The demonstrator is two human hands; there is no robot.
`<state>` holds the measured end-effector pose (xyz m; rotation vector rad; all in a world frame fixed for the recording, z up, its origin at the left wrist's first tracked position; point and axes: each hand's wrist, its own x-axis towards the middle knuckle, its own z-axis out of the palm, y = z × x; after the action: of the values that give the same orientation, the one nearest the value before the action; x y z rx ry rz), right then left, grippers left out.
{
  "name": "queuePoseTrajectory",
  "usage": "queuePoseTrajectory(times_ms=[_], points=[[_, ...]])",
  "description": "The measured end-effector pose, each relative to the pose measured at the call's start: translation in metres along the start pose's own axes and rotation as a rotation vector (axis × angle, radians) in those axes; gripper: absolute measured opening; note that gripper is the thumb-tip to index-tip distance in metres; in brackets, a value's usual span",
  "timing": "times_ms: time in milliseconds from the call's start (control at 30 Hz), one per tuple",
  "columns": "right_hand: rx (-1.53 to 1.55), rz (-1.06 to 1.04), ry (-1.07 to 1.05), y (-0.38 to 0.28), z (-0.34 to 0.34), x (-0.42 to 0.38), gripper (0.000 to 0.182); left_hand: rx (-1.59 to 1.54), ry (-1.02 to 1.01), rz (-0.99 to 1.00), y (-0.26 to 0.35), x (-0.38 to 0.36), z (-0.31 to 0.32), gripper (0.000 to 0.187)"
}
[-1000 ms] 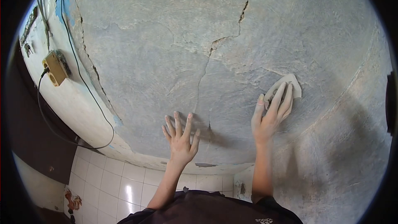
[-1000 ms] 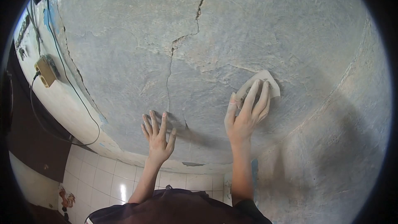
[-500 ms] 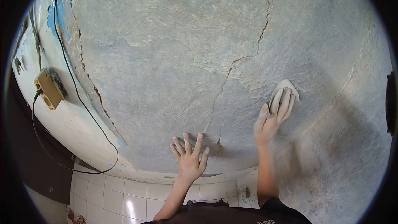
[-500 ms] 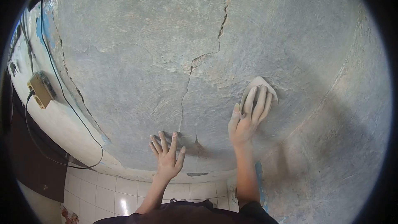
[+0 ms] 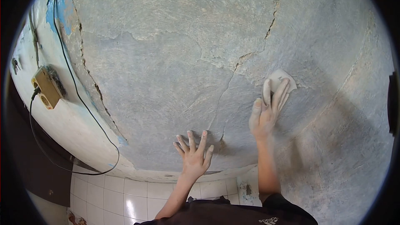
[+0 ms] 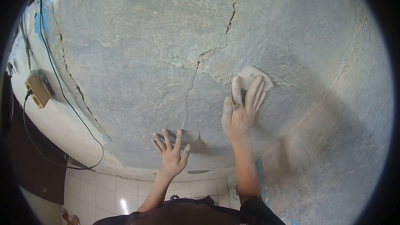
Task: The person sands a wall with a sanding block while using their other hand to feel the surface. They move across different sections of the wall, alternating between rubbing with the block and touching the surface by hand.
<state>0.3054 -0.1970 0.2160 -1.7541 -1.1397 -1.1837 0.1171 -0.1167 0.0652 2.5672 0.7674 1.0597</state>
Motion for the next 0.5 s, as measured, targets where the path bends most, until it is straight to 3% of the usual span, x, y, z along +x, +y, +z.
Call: queuePoseTrajectory(times_ms=[167, 233, 400, 500], points=[[-0.074, -0.092, -0.101, -0.020, 0.024, -0.085, 0.047, -0.058, 0.009, -0.002, 0.000, -0.003, 0.002, 0.059], [-0.039, -0.107, -0.301, -0.028, 0.019, -0.098, 0.047, -0.060, -0.005, -0.021, 0.002, -0.003, 0.000, 0.059], [-0.037, -0.036, -0.058, 0.009, -0.008, -0.006, 0.055, -0.004, -0.073, -0.017, 0.006, -0.007, -0.005, 0.061], [-0.001, 0.032, 0.027, 0.017, -0.010, -0.003, 0.059, -0.002, -0.060, -0.031, 0.011, -0.009, -0.001, 0.061]])
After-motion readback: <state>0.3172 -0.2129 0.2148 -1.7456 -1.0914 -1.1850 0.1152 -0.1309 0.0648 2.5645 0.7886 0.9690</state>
